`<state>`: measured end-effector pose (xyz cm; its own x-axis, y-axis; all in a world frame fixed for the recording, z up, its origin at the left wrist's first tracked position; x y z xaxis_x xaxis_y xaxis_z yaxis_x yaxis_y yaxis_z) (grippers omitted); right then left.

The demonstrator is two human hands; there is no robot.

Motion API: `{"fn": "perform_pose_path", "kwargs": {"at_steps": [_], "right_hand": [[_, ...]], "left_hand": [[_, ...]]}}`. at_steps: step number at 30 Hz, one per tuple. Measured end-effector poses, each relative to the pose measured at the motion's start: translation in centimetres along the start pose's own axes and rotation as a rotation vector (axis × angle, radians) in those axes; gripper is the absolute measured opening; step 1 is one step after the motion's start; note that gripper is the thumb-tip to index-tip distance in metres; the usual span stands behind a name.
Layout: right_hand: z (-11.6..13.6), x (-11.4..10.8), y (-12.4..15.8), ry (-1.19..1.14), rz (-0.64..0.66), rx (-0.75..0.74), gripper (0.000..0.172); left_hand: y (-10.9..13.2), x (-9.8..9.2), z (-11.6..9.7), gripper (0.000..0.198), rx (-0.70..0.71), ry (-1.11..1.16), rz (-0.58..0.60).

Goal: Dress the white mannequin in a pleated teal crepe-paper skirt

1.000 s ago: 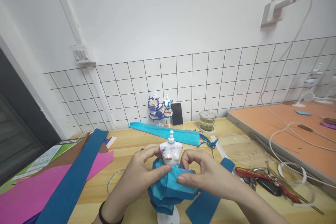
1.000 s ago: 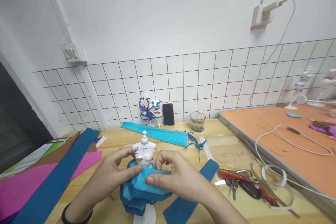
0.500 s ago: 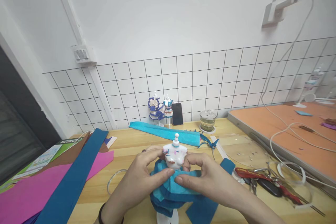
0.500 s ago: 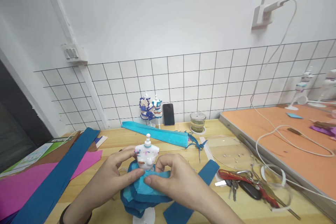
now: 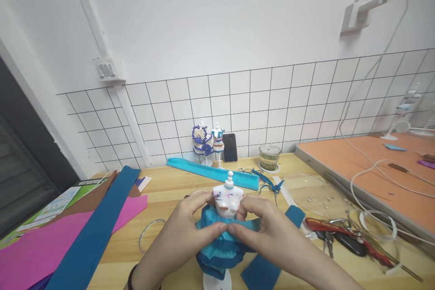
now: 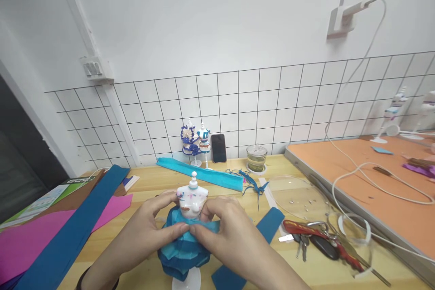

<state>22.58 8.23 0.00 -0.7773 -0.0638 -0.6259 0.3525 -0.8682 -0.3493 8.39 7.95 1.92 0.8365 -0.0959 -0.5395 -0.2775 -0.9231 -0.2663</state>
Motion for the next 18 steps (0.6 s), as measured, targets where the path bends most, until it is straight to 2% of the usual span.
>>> {"fn": "perform_pose_path", "kwargs": {"at_steps": [3, 6, 11, 18], "right_hand": [[0.2, -0.5, 0.3, 0.031, -0.004, -0.017, 0.010], [0.7, -0.7, 0.5, 0.047, 0.062, -0.037, 0.009], [1.9, -0.9, 0.7, 0.002, 0.091, -0.129, 0.010], [2.2, 0.2, 0.5, -0.101, 0.150, -0.186, 0.017]], "left_hand": [[0.0, -0.2, 0.5, 0.037, -0.012, 0.003, -0.033], [0.1, -0.4, 1.1, 0.038, -0.035, 0.037, -0.049], [0.1, -0.1, 1.6, 0.044, -0.060, 0.076, 0.002], [0.0, 0.2, 1.7, 0.039, -0.066, 0.081, 0.043]]}}
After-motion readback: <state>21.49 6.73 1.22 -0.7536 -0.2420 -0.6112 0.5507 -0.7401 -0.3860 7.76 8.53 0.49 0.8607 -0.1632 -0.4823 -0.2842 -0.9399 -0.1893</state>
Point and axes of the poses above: each hand's wrist, its own y-axis away from the middle knuckle, its own x-axis out of the palm, z = x × y, the point moved 8 cm from there along -y, towards the middle knuckle, and after that the axes turned 3 degrees about y, right-handed, at the moved point
